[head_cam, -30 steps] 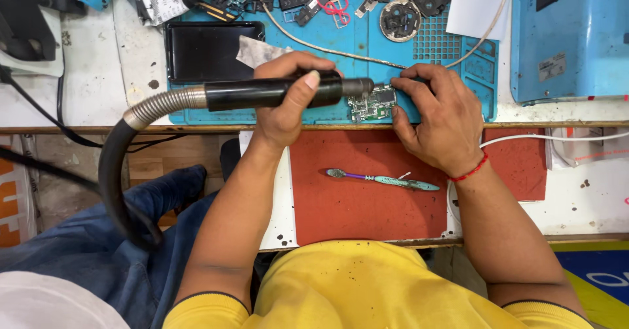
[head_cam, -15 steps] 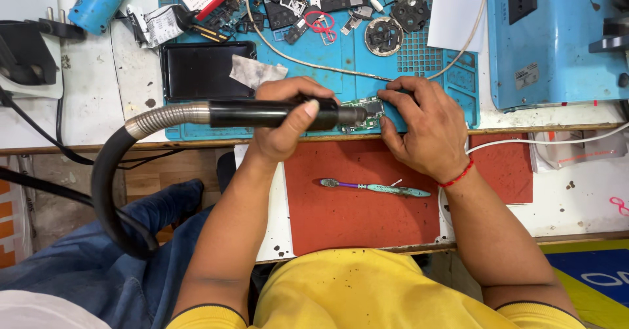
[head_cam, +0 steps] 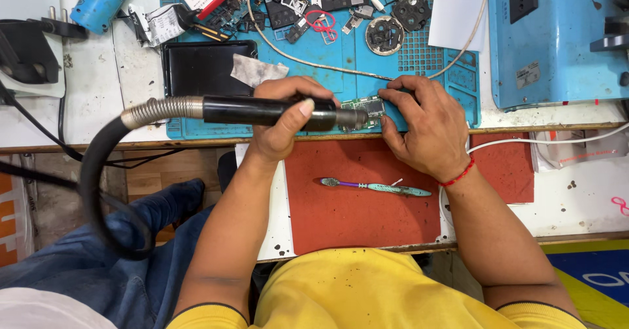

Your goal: The person cleans a small green circuit board with a toothbrush, then uses a hot air gun to apply heat to the board's components. They hold the board steady with one hand while directing the hot air with the other.

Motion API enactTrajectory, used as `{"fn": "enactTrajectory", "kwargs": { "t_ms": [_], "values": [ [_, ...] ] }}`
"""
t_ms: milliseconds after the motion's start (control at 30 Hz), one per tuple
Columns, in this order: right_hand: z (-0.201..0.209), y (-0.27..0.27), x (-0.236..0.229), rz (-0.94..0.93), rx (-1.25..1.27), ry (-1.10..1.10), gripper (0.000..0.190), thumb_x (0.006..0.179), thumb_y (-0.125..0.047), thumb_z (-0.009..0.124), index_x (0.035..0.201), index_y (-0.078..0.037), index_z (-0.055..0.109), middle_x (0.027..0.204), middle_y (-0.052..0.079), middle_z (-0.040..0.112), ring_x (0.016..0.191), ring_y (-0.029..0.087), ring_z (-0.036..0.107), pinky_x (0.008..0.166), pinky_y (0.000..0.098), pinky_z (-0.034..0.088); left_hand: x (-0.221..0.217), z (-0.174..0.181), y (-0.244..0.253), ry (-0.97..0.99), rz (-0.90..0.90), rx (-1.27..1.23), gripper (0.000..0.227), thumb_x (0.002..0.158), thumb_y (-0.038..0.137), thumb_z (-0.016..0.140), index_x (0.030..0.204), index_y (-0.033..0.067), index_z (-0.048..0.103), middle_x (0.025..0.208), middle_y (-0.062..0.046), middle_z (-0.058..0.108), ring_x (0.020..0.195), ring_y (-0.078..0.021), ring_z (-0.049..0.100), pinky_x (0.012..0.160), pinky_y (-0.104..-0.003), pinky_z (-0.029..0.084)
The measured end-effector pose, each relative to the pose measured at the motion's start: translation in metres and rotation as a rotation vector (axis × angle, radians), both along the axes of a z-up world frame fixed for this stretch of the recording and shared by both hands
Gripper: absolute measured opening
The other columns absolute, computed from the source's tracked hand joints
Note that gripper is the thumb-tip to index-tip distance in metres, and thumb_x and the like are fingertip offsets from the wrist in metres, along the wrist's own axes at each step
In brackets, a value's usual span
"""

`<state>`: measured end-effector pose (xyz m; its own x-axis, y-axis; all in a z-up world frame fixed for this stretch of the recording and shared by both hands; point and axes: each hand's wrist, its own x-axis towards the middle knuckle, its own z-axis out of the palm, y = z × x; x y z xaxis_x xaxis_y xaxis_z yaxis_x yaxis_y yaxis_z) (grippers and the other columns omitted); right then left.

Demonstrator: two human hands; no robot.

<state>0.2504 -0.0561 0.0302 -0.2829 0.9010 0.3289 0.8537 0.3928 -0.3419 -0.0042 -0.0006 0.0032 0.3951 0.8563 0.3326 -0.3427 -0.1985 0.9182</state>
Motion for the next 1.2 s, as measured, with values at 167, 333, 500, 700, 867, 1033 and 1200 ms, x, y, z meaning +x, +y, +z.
{"fn": "enactTrajectory", "kwargs": {
  "t_ms": [167, 333, 500, 700, 867, 1033, 1200],
  "values": [
    [0.0001, -0.0010, 0.0000, 0.000, 0.000, 0.001, 0.036, 0.084, -0.015, 0.079, 0.119, -0.009, 0.072, 0.123, 0.007, 0.063, 0.105, 0.029, 0.064, 0.086, 0.0412, 0.055, 0.0020, -0.0003, -0.0007, 0.075, 0.057, -0.004, 0.037, 0.099, 0.028, 0.062, 0.108, -0.0067, 0.069, 0.101, -0.019, 0.074, 0.095, -0.0232, 0.073, 0.092, -0.034, 0.059],
    [0.0016, 0.0006, -0.0012, 0.000, -0.003, 0.005, 0.036, 0.084, -0.016, 0.078, 0.119, -0.009, 0.072, 0.122, 0.007, 0.064, 0.104, 0.029, 0.064, 0.086, 0.0411, 0.055, 0.0020, 0.0024, 0.0009, 0.085, 0.102, 0.022, 0.035, 0.099, 0.027, 0.061, 0.108, -0.0058, 0.069, 0.100, -0.018, 0.075, 0.096, -0.0225, 0.075, 0.092, -0.034, 0.059],
    [0.0023, 0.0018, -0.0005, -0.004, -0.007, 0.004, 0.034, 0.084, -0.015, 0.078, 0.117, -0.010, 0.073, 0.122, 0.006, 0.064, 0.102, 0.029, 0.064, 0.085, 0.0406, 0.055, 0.0021, 0.0036, 0.0009, 0.076, 0.208, -0.033, 0.035, 0.100, 0.028, 0.061, 0.109, -0.0045, 0.069, 0.100, -0.017, 0.076, 0.094, -0.0220, 0.075, 0.092, -0.034, 0.060],
    [0.0007, 0.0009, -0.0003, 0.014, 0.020, 0.000, 0.035, 0.084, -0.015, 0.078, 0.118, -0.009, 0.072, 0.123, 0.006, 0.063, 0.105, 0.029, 0.064, 0.087, 0.0407, 0.055, 0.0024, 0.0007, 0.0004, 0.080, 0.131, 0.025, 0.037, 0.101, 0.031, 0.062, 0.110, -0.0040, 0.070, 0.102, -0.017, 0.075, 0.095, -0.0230, 0.074, 0.093, -0.034, 0.061],
    [-0.0013, -0.0005, 0.0011, 0.006, 0.002, 0.002, 0.035, 0.085, -0.015, 0.079, 0.119, -0.009, 0.073, 0.123, 0.007, 0.063, 0.105, 0.029, 0.064, 0.086, 0.0403, 0.055, 0.0022, -0.0032, 0.0016, 0.119, 0.118, 0.066, 0.039, 0.101, 0.033, 0.060, 0.108, -0.0035, 0.070, 0.101, -0.017, 0.076, 0.093, -0.0223, 0.075, 0.088, -0.032, 0.060],
    [-0.0019, -0.0005, 0.0010, 0.000, -0.003, 0.000, 0.035, 0.084, -0.016, 0.079, 0.119, -0.009, 0.073, 0.123, 0.007, 0.063, 0.105, 0.029, 0.064, 0.086, 0.0401, 0.055, 0.0021, -0.0037, 0.0022, 0.031, 0.135, -0.004, 0.038, 0.100, 0.032, 0.061, 0.108, -0.0044, 0.070, 0.099, -0.018, 0.075, 0.094, -0.0242, 0.076, 0.091, -0.036, 0.062],
    [-0.0013, 0.0004, 0.0008, 0.005, 0.000, -0.001, 0.035, 0.084, -0.015, 0.079, 0.118, -0.010, 0.072, 0.123, 0.006, 0.063, 0.106, 0.029, 0.064, 0.086, 0.0402, 0.055, 0.0029, -0.0011, 0.0014, 0.062, 0.224, -0.026, 0.038, 0.100, 0.032, 0.061, 0.108, -0.0044, 0.069, 0.098, -0.017, 0.075, 0.090, -0.0218, 0.075, 0.088, -0.035, 0.062]
  ]
}}
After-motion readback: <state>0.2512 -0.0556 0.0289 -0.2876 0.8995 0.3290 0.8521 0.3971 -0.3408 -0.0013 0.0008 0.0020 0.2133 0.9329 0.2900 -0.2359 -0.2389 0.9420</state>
